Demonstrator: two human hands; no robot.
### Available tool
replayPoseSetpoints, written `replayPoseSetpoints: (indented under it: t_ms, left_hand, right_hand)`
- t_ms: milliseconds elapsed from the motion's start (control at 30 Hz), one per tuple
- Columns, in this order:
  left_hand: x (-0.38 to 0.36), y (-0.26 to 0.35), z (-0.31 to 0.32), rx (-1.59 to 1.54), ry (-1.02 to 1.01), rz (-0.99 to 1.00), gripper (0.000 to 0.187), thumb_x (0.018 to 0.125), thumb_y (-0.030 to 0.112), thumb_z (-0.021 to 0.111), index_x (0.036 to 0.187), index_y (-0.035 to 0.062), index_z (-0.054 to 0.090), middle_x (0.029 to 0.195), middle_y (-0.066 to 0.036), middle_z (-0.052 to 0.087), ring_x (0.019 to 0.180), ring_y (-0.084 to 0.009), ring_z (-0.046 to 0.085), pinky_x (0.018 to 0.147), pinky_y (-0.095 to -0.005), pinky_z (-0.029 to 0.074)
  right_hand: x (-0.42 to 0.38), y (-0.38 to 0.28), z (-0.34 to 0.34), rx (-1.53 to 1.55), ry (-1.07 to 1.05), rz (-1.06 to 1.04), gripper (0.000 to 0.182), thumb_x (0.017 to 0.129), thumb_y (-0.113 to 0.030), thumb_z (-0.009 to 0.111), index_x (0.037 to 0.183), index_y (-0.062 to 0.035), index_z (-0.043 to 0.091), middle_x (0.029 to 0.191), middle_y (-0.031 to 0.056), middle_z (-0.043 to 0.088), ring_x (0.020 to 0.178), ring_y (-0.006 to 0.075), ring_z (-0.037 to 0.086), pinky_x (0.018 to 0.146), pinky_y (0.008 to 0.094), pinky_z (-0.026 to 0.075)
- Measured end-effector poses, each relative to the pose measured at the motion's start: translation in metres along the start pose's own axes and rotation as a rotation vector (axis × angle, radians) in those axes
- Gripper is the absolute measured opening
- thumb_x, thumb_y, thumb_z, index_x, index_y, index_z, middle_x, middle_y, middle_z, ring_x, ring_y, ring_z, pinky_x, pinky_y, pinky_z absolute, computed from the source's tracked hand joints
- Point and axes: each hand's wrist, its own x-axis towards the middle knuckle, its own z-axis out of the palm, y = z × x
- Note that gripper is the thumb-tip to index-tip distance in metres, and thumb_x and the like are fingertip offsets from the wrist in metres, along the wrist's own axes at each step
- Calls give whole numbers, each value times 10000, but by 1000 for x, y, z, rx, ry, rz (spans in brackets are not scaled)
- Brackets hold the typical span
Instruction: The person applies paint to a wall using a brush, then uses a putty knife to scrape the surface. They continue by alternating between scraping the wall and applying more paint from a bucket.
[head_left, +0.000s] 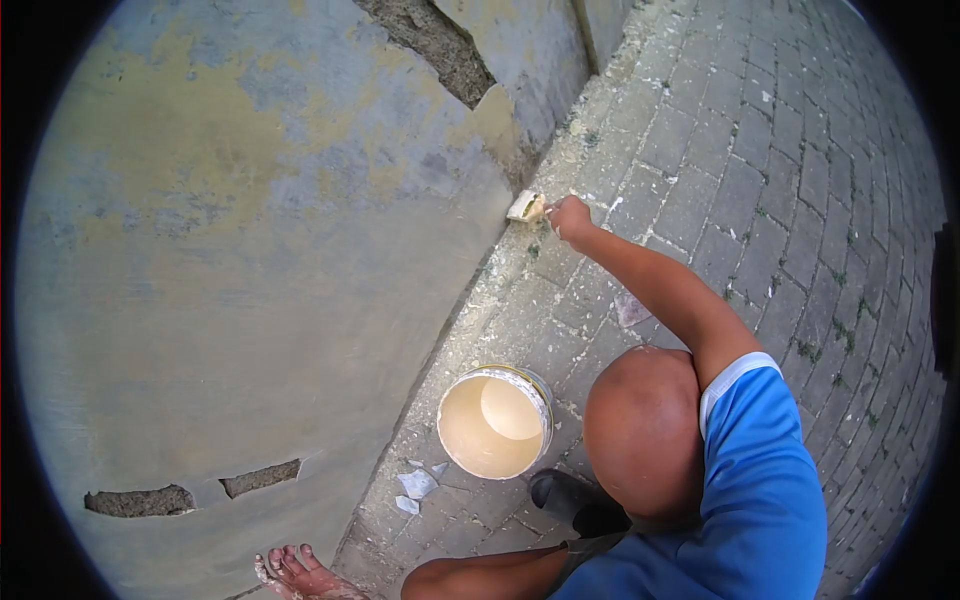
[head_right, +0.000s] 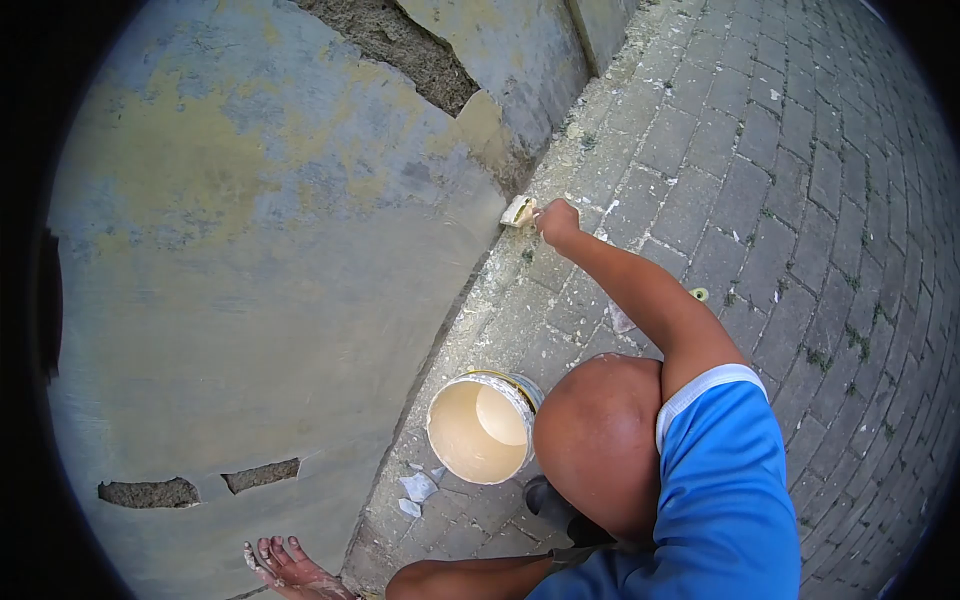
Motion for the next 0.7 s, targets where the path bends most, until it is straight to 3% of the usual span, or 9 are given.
replayPoseSetpoints:
  t_ms: [33, 133, 233, 333, 467, 533, 700]
  left_hand:
    - [-5, 7, 19, -92, -134, 61, 563, 928, 346, 544, 1384, 67, 366, 1272, -171, 515, 1128, -336, 526, 969, -494, 447]
    - [-28, 4, 68, 151, -359, 318, 567, 927, 260, 598, 1395, 60, 349, 1242, -193, 540, 1067, -329, 568, 950, -463, 462]
    - [-38, -7, 76, 384, -610, 200, 552, 926, 199, 623, 1380, 24, 362, 1280, -209, 521, 1087, -318, 568, 955, -447, 455]
    - [-37, -9, 70, 619, -720, 189, 498, 951, 198, 586, 1356, -10, 383, 1305, -215, 508, 1096, -309, 568, 963, -436, 448]
    - [-38, -9, 75, 574, -611, 112, 424, 954, 119, 563, 1322, -28, 411, 1281, -210, 526, 1091, -297, 576, 963, -409, 456]
    - [-40, -12, 76, 519, -539, 67, 400, 951, 77, 553, 1312, -30, 417, 1267, -203, 538, 1088, -288, 580, 958, -398, 462]
    - [-38, -9, 81, 587, -581, 53, 390, 943, 51, 555, 1303, -27, 427, 1258, -197, 546, 1091, -288, 582, 952, -389, 468]
  right_hand:
    - [1, 1, 3, -27, 21, -14, 300, 809, -247, 727, 920, 26, 669, 936, 249, 680, 927, 376, 671, 796, 402, 534]
    - [6, 4, 11, -89, 22, -63, 303, 818, -259, 718, 906, 27, 668, 932, 240, 684, 915, 375, 674, 794, 407, 536]
    - [6, -3, 11, -143, 11, -122, 284, 843, -274, 704, 903, 4, 699, 884, 218, 692, 873, 352, 681, 785, 405, 529]
    - [6, -1, 10, -173, 25, -118, 265, 852, -279, 698, 874, -15, 719, 843, 211, 693, 847, 344, 684, 776, 397, 527]
    - [8, 5, 13, -157, 28, -96, 259, 845, -279, 698, 849, -21, 721, 839, 212, 691, 847, 350, 681, 772, 391, 529]
    - [9, 2, 15, -174, 14, -139, 350, 846, -343, 694, 834, 6, 690, 845, 224, 688, 853, 368, 680, 770, 400, 540]
    - [9, 1, 17, -206, 10, -191, 407, 856, -385, 681, 832, 21, 677, 856, 234, 686, 860, 382, 678, 761, 404, 548]
